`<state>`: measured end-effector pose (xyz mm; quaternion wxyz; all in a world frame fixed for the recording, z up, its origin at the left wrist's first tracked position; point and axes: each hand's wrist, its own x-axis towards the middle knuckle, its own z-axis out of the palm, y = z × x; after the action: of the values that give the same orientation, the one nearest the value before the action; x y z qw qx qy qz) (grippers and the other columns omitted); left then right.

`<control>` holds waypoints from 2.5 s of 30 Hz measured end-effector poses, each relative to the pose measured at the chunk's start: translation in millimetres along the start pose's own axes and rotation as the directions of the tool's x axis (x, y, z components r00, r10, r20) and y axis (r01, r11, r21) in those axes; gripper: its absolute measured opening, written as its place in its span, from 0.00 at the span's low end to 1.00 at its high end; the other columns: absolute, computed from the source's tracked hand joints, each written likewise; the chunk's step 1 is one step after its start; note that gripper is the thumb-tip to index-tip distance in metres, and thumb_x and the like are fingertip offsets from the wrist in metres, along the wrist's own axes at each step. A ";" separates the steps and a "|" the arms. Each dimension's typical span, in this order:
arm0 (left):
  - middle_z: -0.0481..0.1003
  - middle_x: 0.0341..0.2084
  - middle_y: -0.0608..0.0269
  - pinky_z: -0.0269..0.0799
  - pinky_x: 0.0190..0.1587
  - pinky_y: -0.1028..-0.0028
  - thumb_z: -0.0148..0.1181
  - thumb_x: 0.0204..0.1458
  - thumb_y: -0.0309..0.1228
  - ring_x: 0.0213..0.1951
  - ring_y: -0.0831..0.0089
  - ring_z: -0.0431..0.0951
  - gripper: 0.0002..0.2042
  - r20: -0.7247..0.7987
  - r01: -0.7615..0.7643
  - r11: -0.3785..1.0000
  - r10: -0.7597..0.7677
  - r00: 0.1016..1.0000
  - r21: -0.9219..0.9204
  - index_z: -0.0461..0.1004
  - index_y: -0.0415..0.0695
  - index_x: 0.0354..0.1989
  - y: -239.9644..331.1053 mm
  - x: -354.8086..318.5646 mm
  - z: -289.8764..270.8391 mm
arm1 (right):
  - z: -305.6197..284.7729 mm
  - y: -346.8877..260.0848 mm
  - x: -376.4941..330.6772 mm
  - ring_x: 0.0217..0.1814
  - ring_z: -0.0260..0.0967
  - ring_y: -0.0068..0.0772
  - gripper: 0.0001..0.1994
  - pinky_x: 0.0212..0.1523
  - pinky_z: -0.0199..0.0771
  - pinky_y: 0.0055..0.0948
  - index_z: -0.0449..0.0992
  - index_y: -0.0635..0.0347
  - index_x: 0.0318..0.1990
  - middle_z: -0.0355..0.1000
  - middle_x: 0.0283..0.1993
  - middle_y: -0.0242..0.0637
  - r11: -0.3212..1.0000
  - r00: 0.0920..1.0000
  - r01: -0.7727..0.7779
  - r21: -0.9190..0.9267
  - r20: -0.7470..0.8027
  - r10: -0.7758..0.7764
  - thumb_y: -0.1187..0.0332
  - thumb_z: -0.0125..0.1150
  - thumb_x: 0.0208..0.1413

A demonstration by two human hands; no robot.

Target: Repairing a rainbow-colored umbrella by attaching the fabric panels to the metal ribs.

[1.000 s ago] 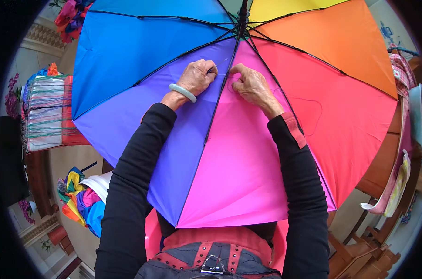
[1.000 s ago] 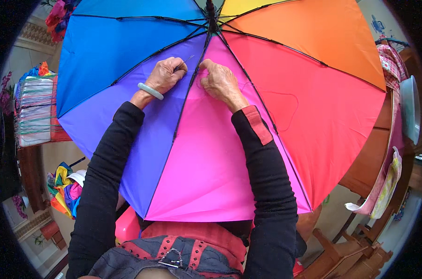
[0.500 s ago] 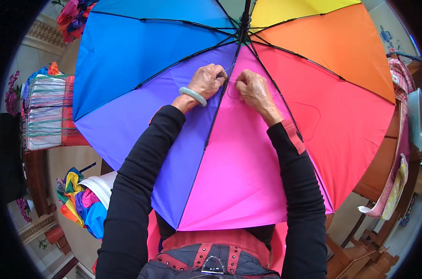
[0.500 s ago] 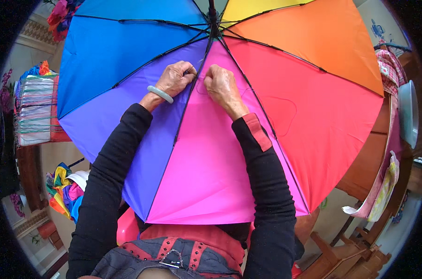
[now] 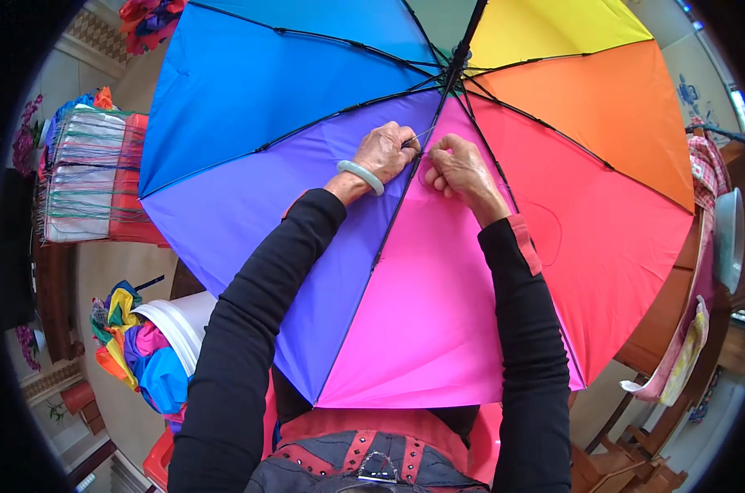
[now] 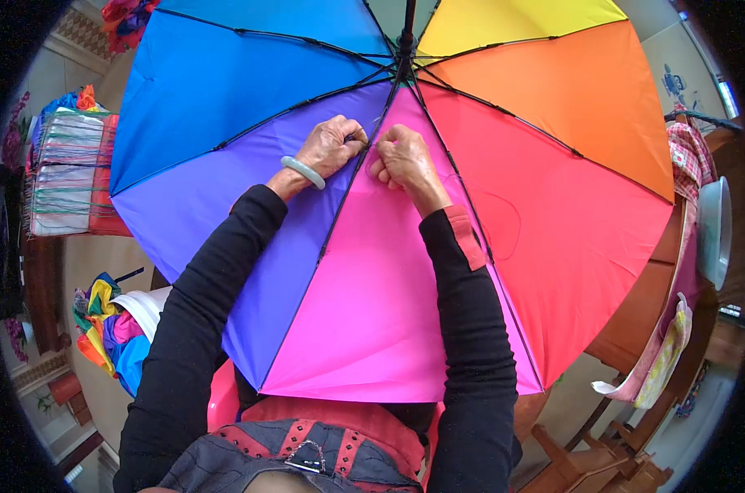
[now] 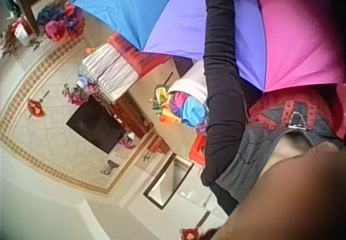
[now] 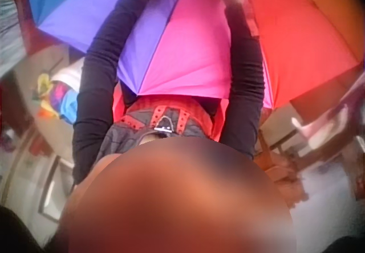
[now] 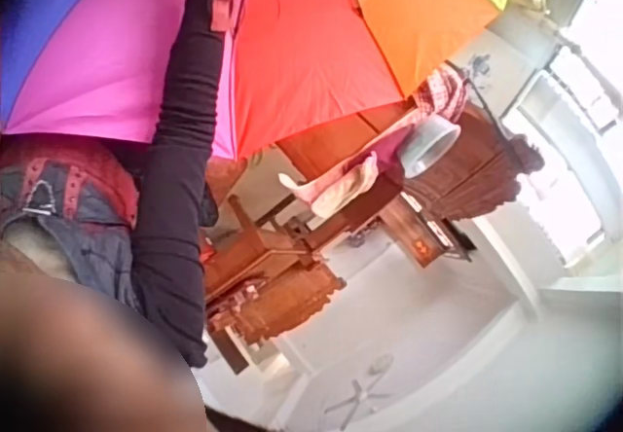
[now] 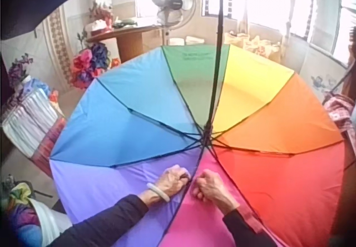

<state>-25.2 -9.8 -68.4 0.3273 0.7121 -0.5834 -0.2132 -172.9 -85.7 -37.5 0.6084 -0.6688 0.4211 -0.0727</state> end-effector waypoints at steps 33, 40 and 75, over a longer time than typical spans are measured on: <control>0.72 0.24 0.56 0.69 0.34 0.67 0.53 0.42 0.24 0.29 0.60 0.71 0.07 -0.040 -0.108 0.968 0.120 0.992 0.225 0.71 0.41 0.31 14.7 -17.2 -12.2 | -573.6 -60.8 -524.2 0.43 0.62 0.25 0.12 0.46 0.62 0.23 0.69 0.66 0.41 0.64 0.39 0.36 0.845 0.279 0.498 -0.195 -0.887 -0.369 0.66 0.46 0.57; 0.71 0.21 0.63 0.65 0.22 0.74 0.56 0.43 0.28 0.19 0.72 0.67 0.04 -0.230 -0.071 0.979 0.026 0.973 -0.189 0.72 0.41 0.27 16.8 2.8 -12.4 | -402.4 -131.4 -340.3 0.50 0.66 0.29 0.14 0.51 0.65 0.23 0.70 0.65 0.45 0.66 0.50 0.38 0.219 0.588 -0.171 -0.961 -0.278 -0.759 0.66 0.49 0.56; 0.68 0.16 0.66 0.59 0.13 0.80 0.52 0.45 0.32 0.11 0.82 0.64 0.08 0.239 0.451 0.729 -0.384 0.892 -0.514 0.66 0.40 0.25 9.3 -19.5 -53.0 | -321.7 -16.8 -130.0 0.36 0.70 0.32 0.10 0.37 0.74 0.29 0.64 0.62 0.43 0.69 0.36 0.42 0.957 0.815 0.289 -0.035 -0.514 -0.265 0.67 0.44 0.57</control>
<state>0.2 19.7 -26.5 0.4292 0.6843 -0.3382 -0.4829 -443.6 -244.6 111.3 0.4714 -0.6654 0.4645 -0.3454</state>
